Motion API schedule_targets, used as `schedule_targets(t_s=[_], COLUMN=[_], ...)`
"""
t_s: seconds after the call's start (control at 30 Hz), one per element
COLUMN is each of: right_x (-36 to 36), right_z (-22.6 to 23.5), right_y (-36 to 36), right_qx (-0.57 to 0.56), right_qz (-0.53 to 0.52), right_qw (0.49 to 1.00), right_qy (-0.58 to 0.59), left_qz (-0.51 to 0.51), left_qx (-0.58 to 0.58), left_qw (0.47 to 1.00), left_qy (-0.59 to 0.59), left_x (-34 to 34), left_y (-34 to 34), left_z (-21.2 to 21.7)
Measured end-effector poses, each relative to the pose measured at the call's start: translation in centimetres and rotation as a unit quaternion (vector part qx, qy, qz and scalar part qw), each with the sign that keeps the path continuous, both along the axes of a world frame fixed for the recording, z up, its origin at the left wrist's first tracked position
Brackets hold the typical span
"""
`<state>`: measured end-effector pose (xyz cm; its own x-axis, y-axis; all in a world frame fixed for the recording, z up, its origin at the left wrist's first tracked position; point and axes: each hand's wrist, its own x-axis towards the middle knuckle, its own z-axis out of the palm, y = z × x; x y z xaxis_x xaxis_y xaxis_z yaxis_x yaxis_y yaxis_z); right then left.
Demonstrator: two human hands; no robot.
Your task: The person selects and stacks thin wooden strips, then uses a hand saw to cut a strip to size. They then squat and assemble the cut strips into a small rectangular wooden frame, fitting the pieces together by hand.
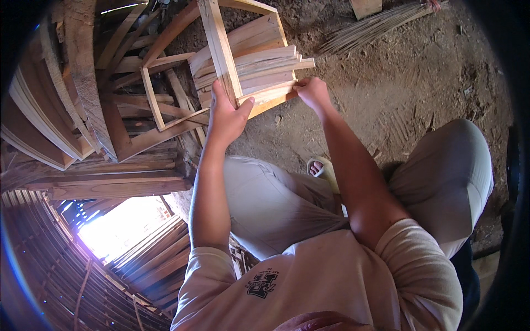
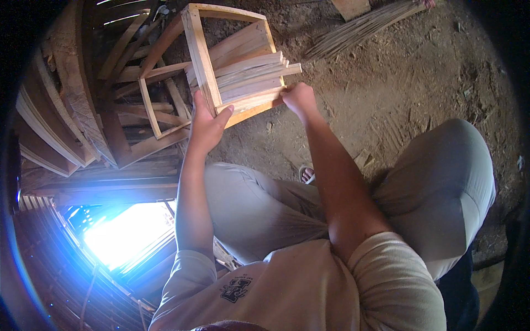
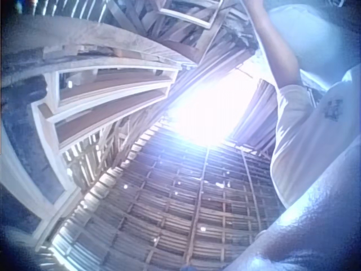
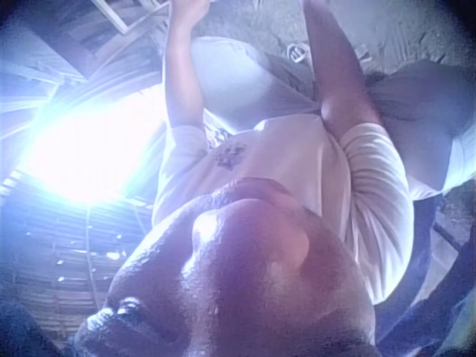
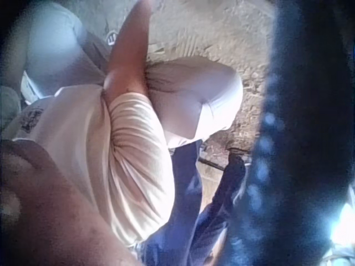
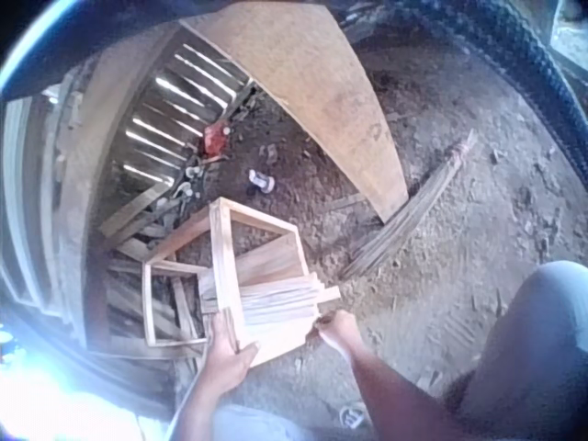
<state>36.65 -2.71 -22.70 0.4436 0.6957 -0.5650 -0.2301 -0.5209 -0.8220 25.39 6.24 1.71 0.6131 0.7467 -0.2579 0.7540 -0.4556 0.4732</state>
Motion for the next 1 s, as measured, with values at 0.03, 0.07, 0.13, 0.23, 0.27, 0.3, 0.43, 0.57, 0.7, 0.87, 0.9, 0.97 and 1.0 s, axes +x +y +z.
schedule_targets(t_s=[0.03, 0.07, 0.13, 0.23, 0.27, 0.3, 0.43, 0.57, 0.7, 0.87, 0.9, 0.97, 1.0], right_x=[-0.1, -0.1, -0.6, -2.3, -2.8, -3.3, -3.2, -3.0, -2.5, -1.0, -0.8, -1.1, -1.2], right_z=[0.2, 0.4, 0.6, 0.6, 0.4, 0.2, 2.8, 5.8, 7.2, 9.8, 10.2, 10.5, 10.5], right_y=[-0.1, -0.1, -0.1, 0.1, 0.2, 0.4, -0.1, -0.4, -0.4, -0.3, -0.1, 0.2, 0.3], right_qx=[-0.001, 0.001, 0.004, 0.047, 0.049, 0.052, 0.083, 0.101, 0.155, 0.202, 0.188, 0.183, 0.19], right_qz=[-0.002, -0.012, -0.033, -0.093, -0.1, -0.107, -0.013, 0.054, 0.101, 0.177, 0.203, 0.231, 0.232], right_qw=[1.0, 1.0, 0.999, 0.992, 0.988, 0.984, 0.983, 0.952, 0.908, 0.888, 0.888, 0.883, 0.878], right_qy=[0.001, -0.007, -0.021, -0.075, -0.103, -0.131, -0.162, -0.285, -0.377, -0.372, -0.368, -0.365, -0.372], left_qz=[0.002, -0.004, -0.016, -0.017, -0.016, -0.015, 0.023, 0.013, 0.021, 0.036, 0.038, 0.038, 0.034], left_qx=[-0.008, -0.002, 0.012, 0.029, 0.025, 0.02, -0.002, 0.034, 0.011, -0.021, -0.034, -0.013, 0.02], left_qw=[1.0, 1.0, 1.0, 0.999, 0.999, 1.0, 0.999, 0.998, 0.998, 0.998, 0.998, 0.999, 0.999], left_qy=[-0.002, 0.003, 0.013, 0.019, 0.017, 0.015, 0.024, 0.043, 0.064, 0.044, 0.037, 0.035, 0.035], left_x=[0.2, 0.2, 0.2, -0.4, -0.4, -0.5, 0.0, 0.3, 0.1, 0.7, 1.0, 0.9, 0.4], left_y=[-0.2, -0.2, -0.1, 0.2, 0.2, 0.2, -0.7, -1.1, -0.6, -0.8, -0.8, -1.1, -1.2], left_z=[0.2, 0.2, 0.3, -0.3, -0.4, -0.5, 0.1, 0.3, 0.3, 0.8, 1.2, 1.2, 0.6])
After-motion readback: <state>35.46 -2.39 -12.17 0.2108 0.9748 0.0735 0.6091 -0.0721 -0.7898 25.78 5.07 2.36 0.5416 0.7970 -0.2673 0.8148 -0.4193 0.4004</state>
